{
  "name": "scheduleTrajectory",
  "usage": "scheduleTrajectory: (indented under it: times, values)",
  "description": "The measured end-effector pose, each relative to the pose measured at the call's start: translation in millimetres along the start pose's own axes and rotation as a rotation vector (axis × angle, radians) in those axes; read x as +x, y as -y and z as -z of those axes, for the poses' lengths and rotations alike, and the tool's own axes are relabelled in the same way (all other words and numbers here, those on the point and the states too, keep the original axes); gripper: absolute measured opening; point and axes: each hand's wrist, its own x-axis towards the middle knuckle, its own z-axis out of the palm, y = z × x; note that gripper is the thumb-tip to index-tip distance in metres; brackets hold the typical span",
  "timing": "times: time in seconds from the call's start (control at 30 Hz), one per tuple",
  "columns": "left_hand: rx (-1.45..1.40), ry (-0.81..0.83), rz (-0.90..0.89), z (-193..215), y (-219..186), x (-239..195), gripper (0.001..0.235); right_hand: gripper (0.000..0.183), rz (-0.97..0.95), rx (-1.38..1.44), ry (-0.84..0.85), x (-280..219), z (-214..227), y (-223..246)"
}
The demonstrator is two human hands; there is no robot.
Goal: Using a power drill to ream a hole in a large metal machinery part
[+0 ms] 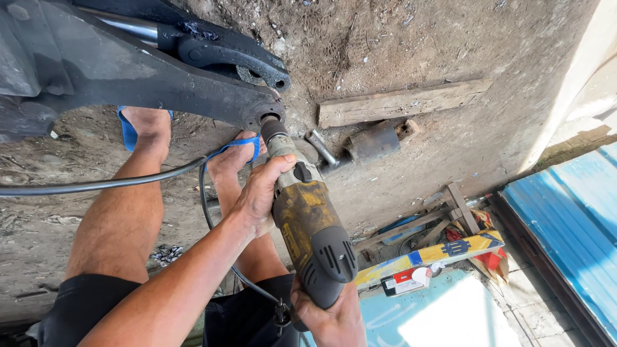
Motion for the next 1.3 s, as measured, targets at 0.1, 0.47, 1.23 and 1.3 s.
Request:
scheduleTrajectory:
  times: [0.1, 0.47, 1.23, 1.3]
  values:
    - [0.018, -0.023, 0.005, -1, -1, -2, 0.024, 0.034, 0.121, 0.141, 0.030, 4, -3, -17]
    - [0.007, -0.010, 0.008, -1, -2, -4, 0.025, 0.031, 0.116, 0.100, 0.033, -3, -2, -3]
    - [0.001, 0.025, -0.052, -2, -2, 4, 0.028, 0.012, 0.124, 0.069, 0.016, -28, -8, 37]
    - [0.006, 0.015, -0.015, -1, -5, 0, 0.033, 0.010, 0.110, 0.064, 0.015, -27, -8, 36]
